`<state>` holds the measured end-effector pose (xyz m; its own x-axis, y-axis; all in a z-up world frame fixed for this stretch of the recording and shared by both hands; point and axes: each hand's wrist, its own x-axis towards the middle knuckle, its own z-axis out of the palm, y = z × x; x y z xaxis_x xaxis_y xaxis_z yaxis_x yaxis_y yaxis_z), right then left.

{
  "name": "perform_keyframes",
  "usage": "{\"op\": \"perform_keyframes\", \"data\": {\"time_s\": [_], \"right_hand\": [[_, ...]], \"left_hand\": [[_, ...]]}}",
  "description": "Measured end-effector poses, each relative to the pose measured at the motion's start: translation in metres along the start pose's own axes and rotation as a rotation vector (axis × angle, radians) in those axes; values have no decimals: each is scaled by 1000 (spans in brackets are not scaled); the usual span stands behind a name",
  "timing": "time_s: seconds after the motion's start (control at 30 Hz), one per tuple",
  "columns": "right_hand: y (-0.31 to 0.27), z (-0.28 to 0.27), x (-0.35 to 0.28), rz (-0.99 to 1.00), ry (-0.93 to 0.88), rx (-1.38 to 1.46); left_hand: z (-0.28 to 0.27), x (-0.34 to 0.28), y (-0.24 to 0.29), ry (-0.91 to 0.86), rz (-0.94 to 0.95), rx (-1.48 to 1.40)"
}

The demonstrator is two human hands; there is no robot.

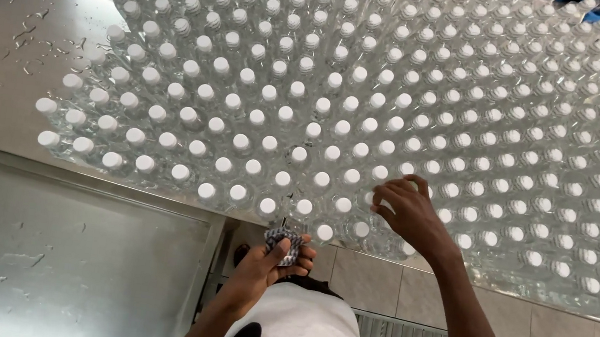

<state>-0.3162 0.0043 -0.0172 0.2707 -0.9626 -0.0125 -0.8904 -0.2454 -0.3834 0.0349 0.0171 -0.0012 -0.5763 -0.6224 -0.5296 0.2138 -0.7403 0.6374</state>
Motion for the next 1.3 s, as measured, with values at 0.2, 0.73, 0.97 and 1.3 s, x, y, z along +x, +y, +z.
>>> {"op": "perform_keyframes", "data": {"time_s": [0.2, 0.73, 0.97, 1.3], "right_hand": [[-7, 11, 4, 81, -77, -54], [-95, -11, -16, 182, 129, 571], [-116, 2, -18, 42, 143, 566], [-72, -6, -19, 188, 357, 698]], "left_hand": [[1, 1, 1, -5, 4, 7], [18, 26, 0, -230, 7, -146], [26, 19, 6, -318, -104, 32], [27, 19, 8, -245, -62, 66]]}}
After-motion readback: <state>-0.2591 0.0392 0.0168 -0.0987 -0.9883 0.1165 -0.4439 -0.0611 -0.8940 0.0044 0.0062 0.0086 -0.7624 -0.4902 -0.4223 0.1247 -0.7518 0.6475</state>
